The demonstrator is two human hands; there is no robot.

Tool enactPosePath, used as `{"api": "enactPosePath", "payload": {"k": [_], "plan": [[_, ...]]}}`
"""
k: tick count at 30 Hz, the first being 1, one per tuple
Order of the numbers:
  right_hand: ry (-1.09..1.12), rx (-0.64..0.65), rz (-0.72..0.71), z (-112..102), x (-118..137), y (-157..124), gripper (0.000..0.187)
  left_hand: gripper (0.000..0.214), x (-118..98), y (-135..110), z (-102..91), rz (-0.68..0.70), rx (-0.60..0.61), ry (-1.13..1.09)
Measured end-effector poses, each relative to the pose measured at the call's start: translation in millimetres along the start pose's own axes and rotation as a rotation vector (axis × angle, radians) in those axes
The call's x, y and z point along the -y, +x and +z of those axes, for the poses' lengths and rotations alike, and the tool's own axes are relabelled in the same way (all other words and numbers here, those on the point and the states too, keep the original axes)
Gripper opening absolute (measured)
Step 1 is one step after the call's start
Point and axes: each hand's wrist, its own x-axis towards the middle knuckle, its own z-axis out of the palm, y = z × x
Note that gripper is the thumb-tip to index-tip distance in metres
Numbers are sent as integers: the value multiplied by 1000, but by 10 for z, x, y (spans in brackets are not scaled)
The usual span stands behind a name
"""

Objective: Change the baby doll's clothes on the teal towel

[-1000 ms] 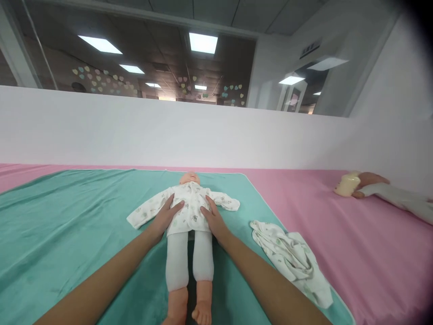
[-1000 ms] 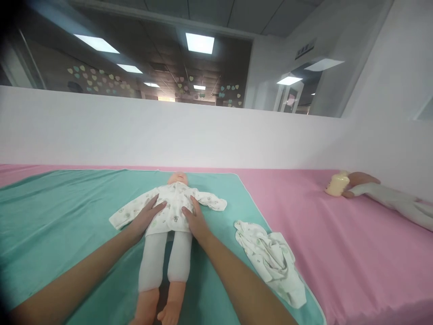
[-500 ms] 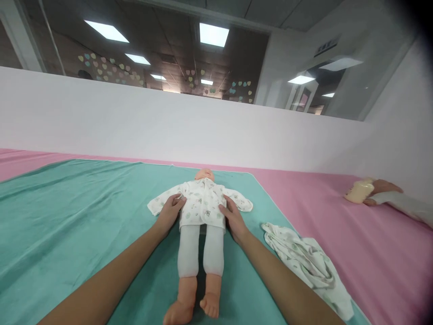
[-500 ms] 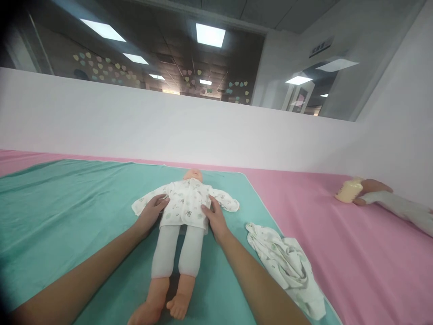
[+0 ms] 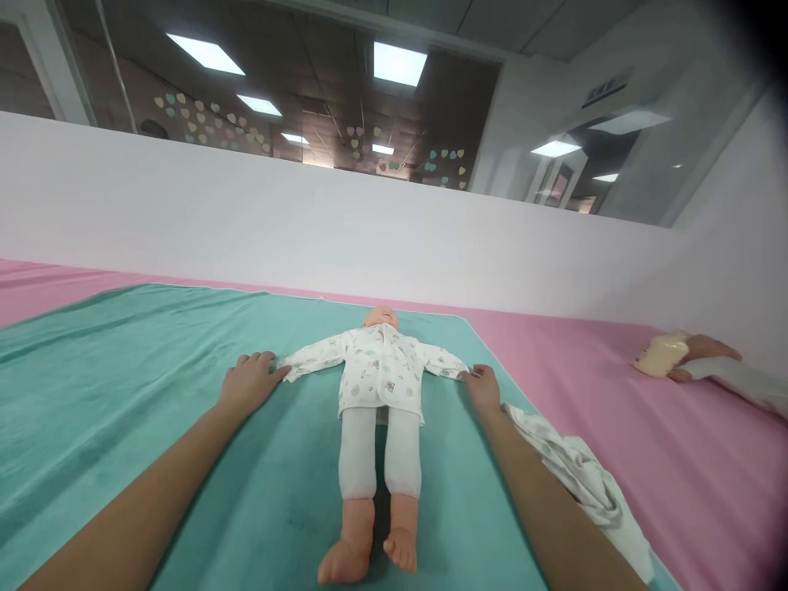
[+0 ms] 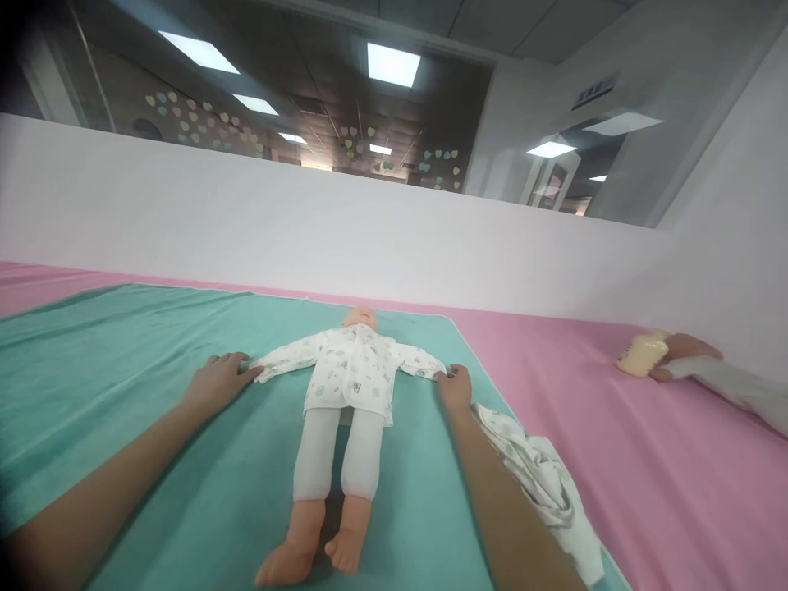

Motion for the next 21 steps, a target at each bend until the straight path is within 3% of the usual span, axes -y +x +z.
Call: {"api": "enactPosePath", "payload": {"k": [4, 8, 15, 18, 21], "plan": [[-106, 21, 15, -76, -44, 138, 43, 41, -56, 24, 6, -81, 82, -259], [-101, 37, -36, -75, -17, 110, 41, 34, -124, -4, 27, -134, -45, -538], [57, 95, -118, -24, 26, 17, 37, 35, -167, 5, -59, -259, -177, -1553], [135, 28, -112, -40, 40, 28, 35, 31, -87, 58, -130, -284, -229, -1716], [194, -52, -86, -108, 50, 84, 33, 28, 23, 108, -145, -360, -245, -1723]]}}
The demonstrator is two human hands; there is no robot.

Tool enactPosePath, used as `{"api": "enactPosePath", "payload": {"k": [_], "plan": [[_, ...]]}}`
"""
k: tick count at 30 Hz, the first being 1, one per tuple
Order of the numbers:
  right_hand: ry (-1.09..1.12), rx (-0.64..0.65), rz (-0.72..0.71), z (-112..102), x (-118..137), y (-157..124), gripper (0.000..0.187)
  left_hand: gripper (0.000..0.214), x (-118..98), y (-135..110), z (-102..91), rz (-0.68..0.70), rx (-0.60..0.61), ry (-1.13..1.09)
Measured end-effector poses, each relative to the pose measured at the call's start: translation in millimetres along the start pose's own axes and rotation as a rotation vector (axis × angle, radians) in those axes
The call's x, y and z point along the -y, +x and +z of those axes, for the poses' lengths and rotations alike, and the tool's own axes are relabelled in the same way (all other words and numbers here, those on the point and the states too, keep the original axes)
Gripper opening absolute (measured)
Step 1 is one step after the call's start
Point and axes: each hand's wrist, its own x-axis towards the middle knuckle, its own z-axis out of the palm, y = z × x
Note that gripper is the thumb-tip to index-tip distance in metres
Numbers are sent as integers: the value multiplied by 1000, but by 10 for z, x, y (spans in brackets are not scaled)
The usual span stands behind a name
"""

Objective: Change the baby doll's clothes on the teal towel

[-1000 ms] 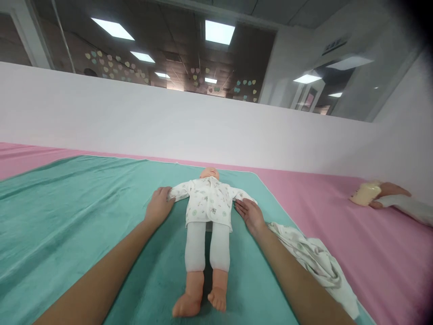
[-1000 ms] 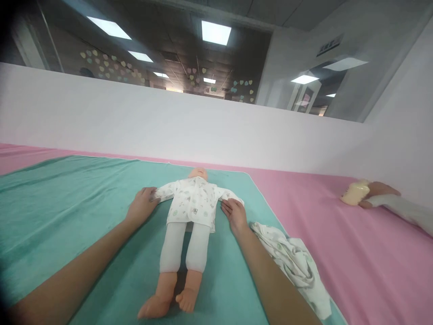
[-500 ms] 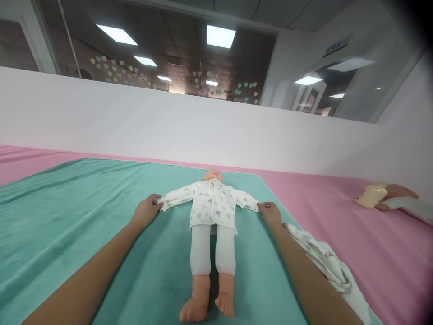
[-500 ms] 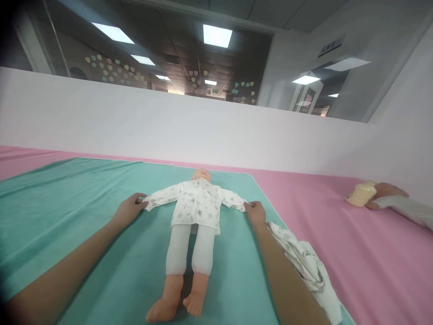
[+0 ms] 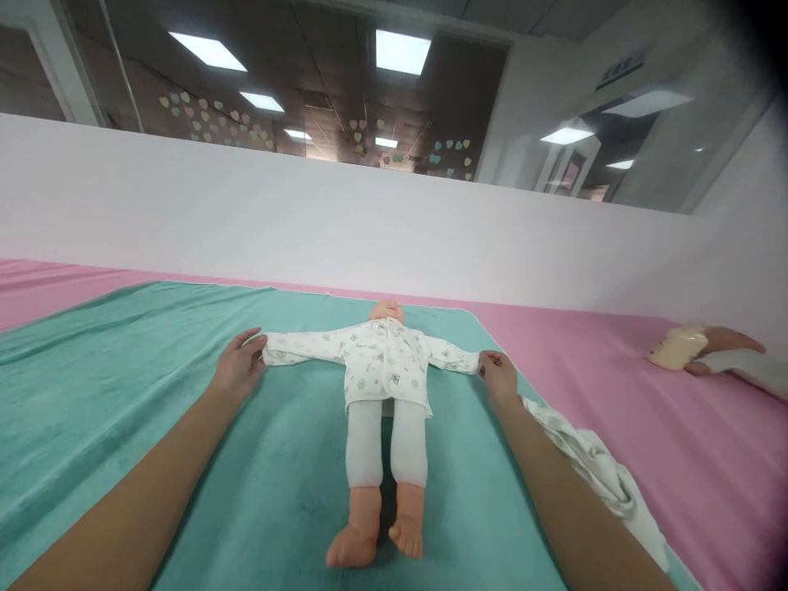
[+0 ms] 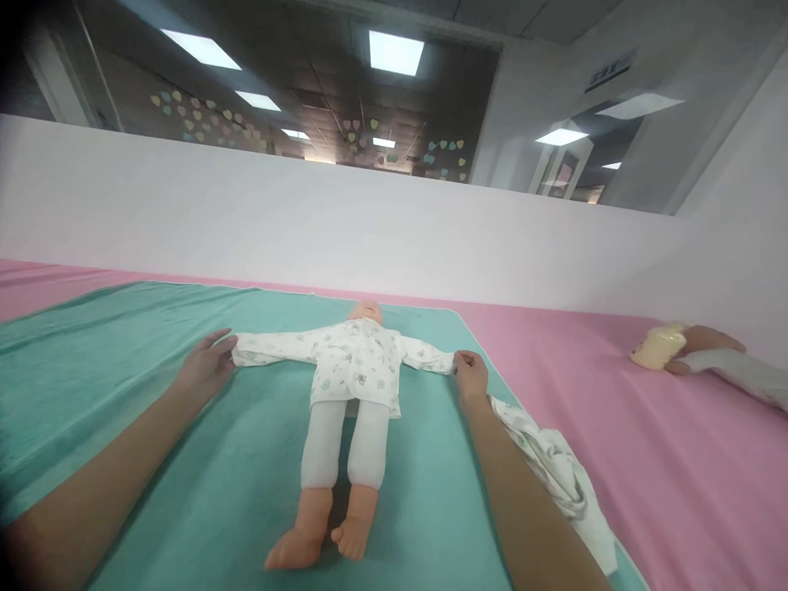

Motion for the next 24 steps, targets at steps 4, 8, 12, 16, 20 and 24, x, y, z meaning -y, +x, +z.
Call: {"api": "enactPosePath", "payload": {"k": [4, 8, 12, 16, 20, 24], "plan": [[12, -153, 25, -142, -1, 108, 31, 26, 32, 69, -55, -5, -21, 111], [-48, -226, 42, -216, -52, 149, 30, 24, 70, 62, -44, 26, -56, 253], [-148, -157, -22, -157, -65, 120, 25, 21, 100, 14, -54, 202, -90, 602], [-252, -25, -248, 9, 96, -75, 32, 29, 149, -84, 16, 518, 7, 1049], [-105, 363, -430, 238, 417, -617, 40, 23, 214, -355, 286, 771, 258, 1206], [-20, 817, -458, 370, 707, -1179, 61, 27, 246, -847, 613, 834, 640, 1118]]}}
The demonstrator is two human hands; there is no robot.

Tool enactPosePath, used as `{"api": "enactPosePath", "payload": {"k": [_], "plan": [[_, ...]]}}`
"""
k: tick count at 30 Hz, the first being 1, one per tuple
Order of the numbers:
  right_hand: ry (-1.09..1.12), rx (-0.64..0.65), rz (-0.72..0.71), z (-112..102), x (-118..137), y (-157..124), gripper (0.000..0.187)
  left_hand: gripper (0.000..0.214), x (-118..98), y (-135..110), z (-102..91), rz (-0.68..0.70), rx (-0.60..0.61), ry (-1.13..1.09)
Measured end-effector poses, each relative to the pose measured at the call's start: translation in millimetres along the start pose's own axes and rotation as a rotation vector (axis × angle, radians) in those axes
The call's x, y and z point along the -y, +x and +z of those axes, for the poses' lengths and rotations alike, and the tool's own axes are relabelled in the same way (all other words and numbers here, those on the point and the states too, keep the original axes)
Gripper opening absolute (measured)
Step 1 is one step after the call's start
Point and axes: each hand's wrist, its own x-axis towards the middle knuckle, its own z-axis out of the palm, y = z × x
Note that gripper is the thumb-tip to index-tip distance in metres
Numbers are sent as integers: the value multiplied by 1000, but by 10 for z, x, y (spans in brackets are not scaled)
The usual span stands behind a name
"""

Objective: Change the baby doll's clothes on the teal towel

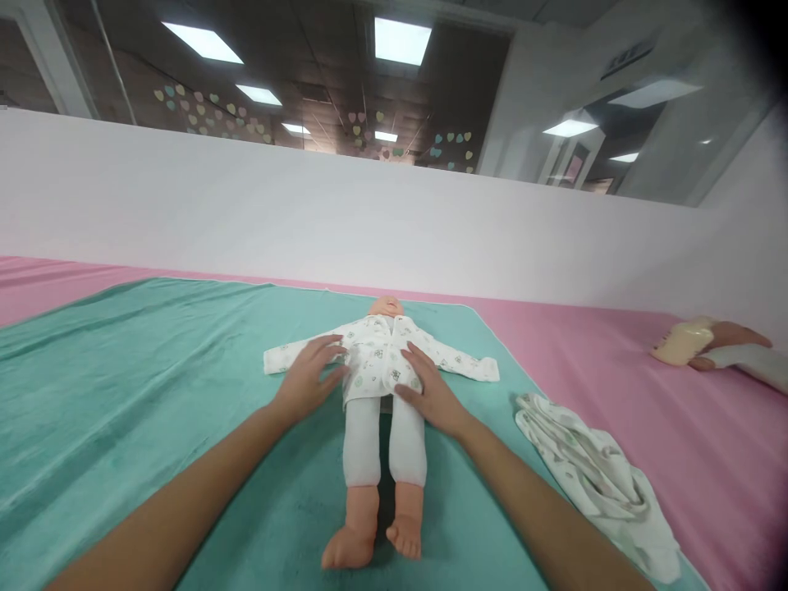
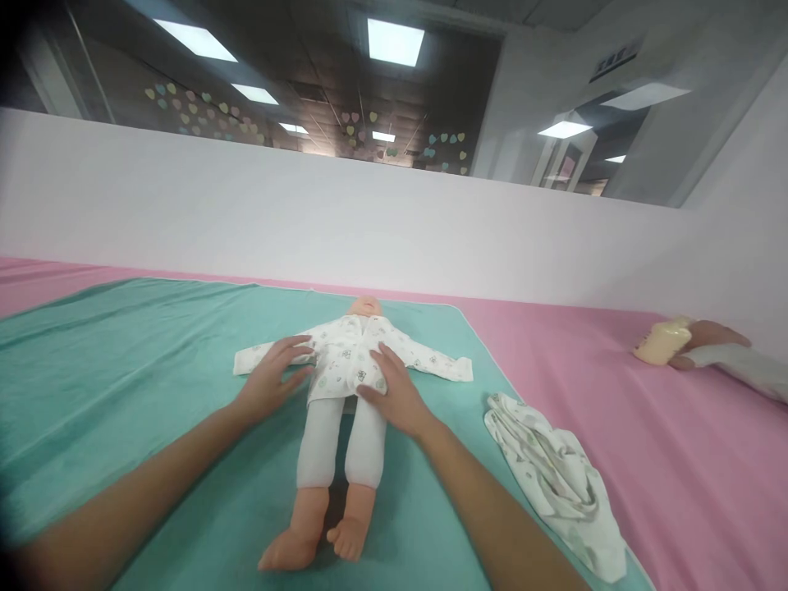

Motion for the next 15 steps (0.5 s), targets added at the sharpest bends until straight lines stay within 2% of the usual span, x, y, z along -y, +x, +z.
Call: {"api": "enactPosePath", "payload": {"k": [2, 4, 6, 10, 15], "plan": [[-10, 78, 16, 72, 119, -43, 74, 39, -263, -43, 63, 88, 147, -95], [-9, 107, 34, 73, 162, -57, 78, 49, -448, -84, 130, 119, 268, -168], [-3, 109, 40, 61, 163, -50, 75, 56, -542, -106, 206, 88, 309, -229], [-67, 37, -3, 125, 150, -27, 61, 62, -548, -80, 344, 7, 193, -278], [-33, -54, -71, 148, 128, -12, 32, 21, -486, -32, 324, 4, 99, -240]]}}
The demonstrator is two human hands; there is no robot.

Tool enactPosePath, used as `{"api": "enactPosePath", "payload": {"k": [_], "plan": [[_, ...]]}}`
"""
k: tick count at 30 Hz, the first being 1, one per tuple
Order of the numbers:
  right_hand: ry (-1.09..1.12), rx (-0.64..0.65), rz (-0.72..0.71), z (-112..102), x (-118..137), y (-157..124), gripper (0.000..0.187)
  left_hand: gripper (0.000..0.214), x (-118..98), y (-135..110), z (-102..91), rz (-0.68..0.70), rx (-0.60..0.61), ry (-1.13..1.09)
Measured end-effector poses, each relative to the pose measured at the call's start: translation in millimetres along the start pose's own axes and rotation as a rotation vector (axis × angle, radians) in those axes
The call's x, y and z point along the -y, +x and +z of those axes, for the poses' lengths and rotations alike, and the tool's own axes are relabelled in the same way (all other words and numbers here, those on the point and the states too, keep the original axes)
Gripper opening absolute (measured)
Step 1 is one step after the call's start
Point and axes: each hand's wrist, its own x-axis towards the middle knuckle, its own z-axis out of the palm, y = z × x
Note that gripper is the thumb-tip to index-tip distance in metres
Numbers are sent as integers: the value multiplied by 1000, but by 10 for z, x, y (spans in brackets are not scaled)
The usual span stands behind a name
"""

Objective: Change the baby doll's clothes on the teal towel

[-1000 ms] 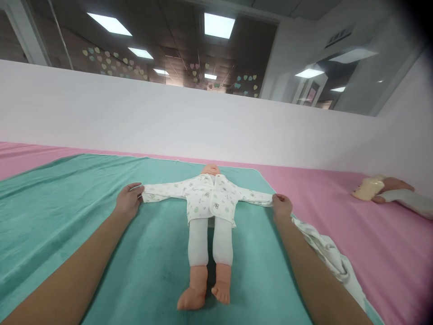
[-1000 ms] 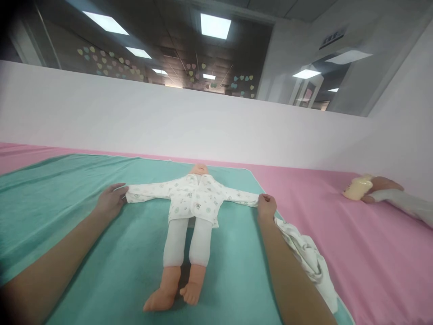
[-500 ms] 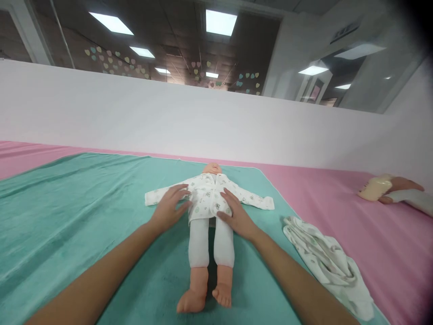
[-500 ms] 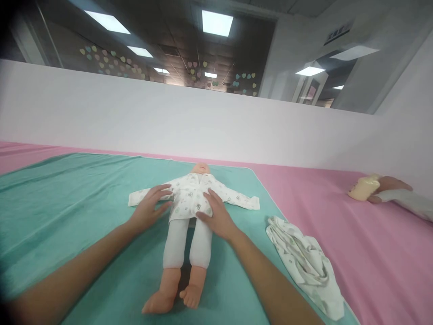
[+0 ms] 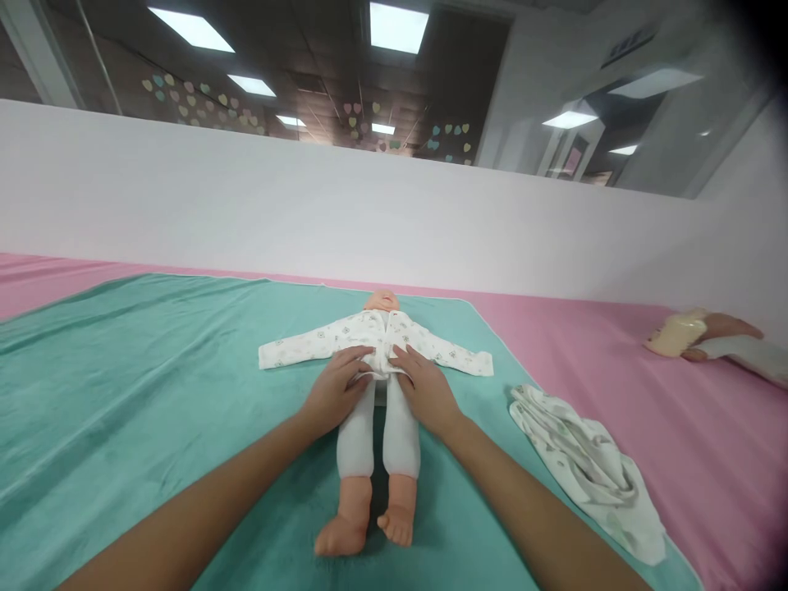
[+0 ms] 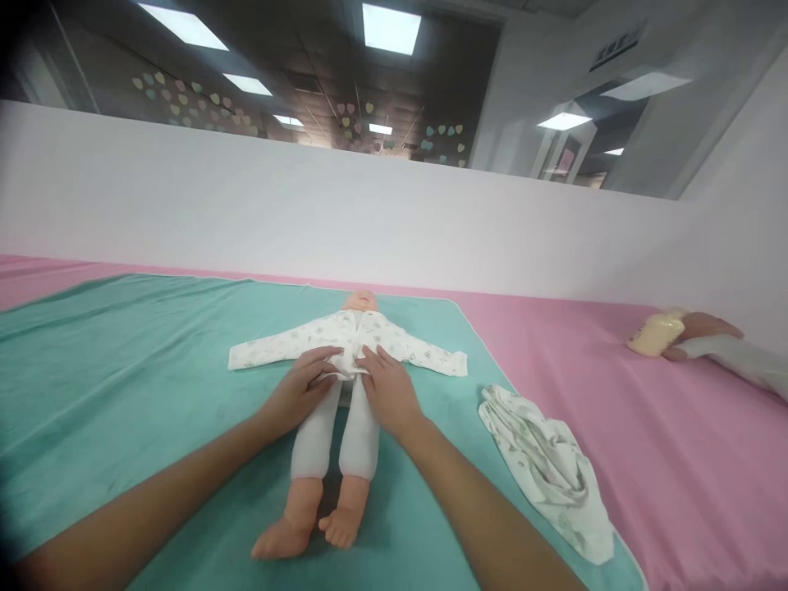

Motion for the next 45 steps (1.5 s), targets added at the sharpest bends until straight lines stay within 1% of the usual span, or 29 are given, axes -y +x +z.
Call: {"api": "enactPosePath", "payload": {"k": [3, 6, 8, 10, 12, 14, 16, 18, 20, 22, 24, 26, 29, 30, 32, 33, 36, 37, 39, 41, 42, 44, 45], "plan": [[66, 4, -32, -85, -11, 13, 23, 21, -35, -35, -82, 48, -13, -30], [182, 38, -6, -165, -9, 22, 17, 22, -89, -90, -130, 91, 27, -53], [233, 62, 5, -197, -7, 23, 14, 23, -101, -112, -138, 86, 48, -48], [236, 87, -9, -217, -3, 23, 13, 24, -87, -115, -135, 82, 63, -31], [208, 116, -30, -237, 14, 22, 14, 24, -61, -105, -131, 116, 69, 3], [160, 140, -52, -261, 49, 16, 18, 23, -49, -93, -126, 165, 50, 46], [101, 130, -70, -290, 86, 0, 22, 22, -68, -87, -119, 201, 44, 85], [16, 60, -75, -329, 99, -44, 24, 22, -117, -93, -113, 250, 66, 112], [-136, -39, -79, -391, 68, -141, 23, 21, -179, -115, -107, 339, 99, 125], [-364, -94, -83, -490, 0, -314, 22, 18, -238, -150, -103, 441, 106, 128], [-611, -93, -47, -631, -68, -571, 24, 15, -285, -196, -92, 511, 106, 131], [-819, -67, 39, -805, -101, -894, 28, 14, -324, -247, -68, 540, 112, 143], [-1079, -19, 161, -1110, -84, -1411, 37, 16, -381, -326, -5, 571, 133, 134], [-1156, -30, 215, -1225, -73, -1565, 45, 16, -400, -350, 18, 588, 146, 122], [-1256, -101, 359, -1477, -59, -1811, 60, 18, -433, -391, 60, 624, 186, 102], [-1263, -125, 436, -1609, -53, -1895, 61, 18, -444, -408, 75, 638, 207, 98], [-1132, -152, 617, -1965, 19, -1978, 46, 21, -452, -443, 86, 649, 230, 108], [-1060, -184, 652, -2047, 80, -1956, 42, 22, -451, -448, 80, 645, 228, 115], [-858, -302, 681, -2126, 276, -1860, 37, 25, -465, -447, 58, 615, 239, 137], [-544, -426, 652, -2089, 548, -1731, 35, 26, -530, -436, 32, 526, 281, 151], [-355, -458, 624, -2034, 699, -1666, 35, 24, -590, -431, 22, 456, 311, 138], [14, -489, 559, -1872, 1001, -1548, 38, 26, -769, -437, 13, 315, 364, 55], [170, -484, 527, -1774, 1145, -1498, 40, 33, -883, -453, 13, 256, 377, -6]]}}
